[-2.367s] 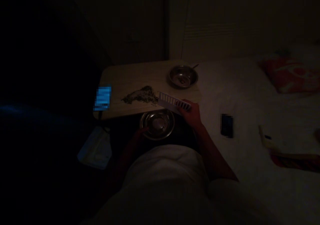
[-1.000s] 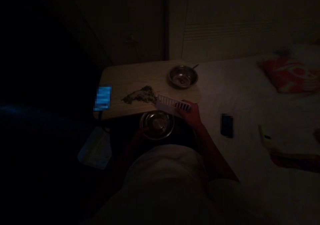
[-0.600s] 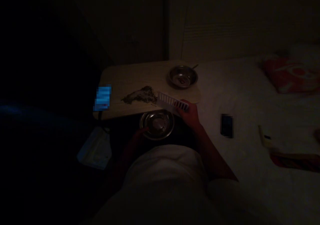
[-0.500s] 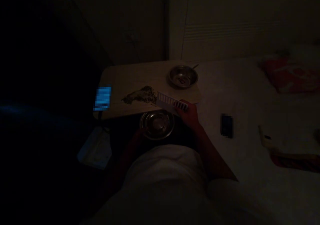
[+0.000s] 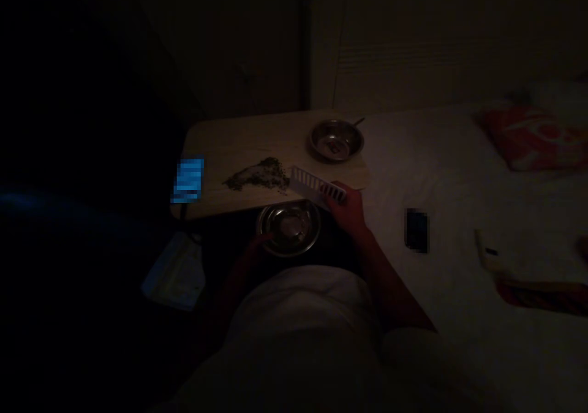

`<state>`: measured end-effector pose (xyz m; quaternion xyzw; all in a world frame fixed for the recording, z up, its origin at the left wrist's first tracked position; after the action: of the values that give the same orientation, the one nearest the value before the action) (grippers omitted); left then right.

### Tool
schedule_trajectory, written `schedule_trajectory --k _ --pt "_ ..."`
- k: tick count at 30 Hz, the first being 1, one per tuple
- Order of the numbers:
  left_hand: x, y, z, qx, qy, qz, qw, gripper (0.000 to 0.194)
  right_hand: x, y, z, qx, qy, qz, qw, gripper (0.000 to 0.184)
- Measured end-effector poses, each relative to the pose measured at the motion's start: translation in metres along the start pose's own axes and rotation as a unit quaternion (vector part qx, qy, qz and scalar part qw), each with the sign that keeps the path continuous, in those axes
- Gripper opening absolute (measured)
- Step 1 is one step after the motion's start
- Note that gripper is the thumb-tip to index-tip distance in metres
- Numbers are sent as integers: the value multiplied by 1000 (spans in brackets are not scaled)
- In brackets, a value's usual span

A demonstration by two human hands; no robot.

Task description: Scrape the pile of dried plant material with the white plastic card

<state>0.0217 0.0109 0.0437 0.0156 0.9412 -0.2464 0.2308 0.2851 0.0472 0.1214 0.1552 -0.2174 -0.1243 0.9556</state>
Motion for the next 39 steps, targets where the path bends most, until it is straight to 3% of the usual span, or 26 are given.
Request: schedule_trajectory --k 15,26,32,39 --pt "10 22 23 21 -15 -32 999 47 -2 1 -1 11 6 14 1000 20" --pt "6 8 6 -3 11 9 1000 39 2 2 -2 -1 23 8 1000 18" --pt "11 22 20 32 -19 -18 999 41 4 1 -5 -5 14 14 1000 18" --pt "12 28 24 23 -38 -8 999 45 1 3 -3 4 21 11 1000 18"
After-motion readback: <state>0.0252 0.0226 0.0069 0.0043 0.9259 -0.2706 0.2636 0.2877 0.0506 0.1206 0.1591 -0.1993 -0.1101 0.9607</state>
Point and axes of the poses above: each hand's wrist, its own y-axis towards the middle knuckle, its own x-axis out of the back of the hand, z = x × y, the point moved 2 cm from there along y, towards the middle knuckle, and after that the axes turned 3 degrees about -z, right-handed, at the moved point
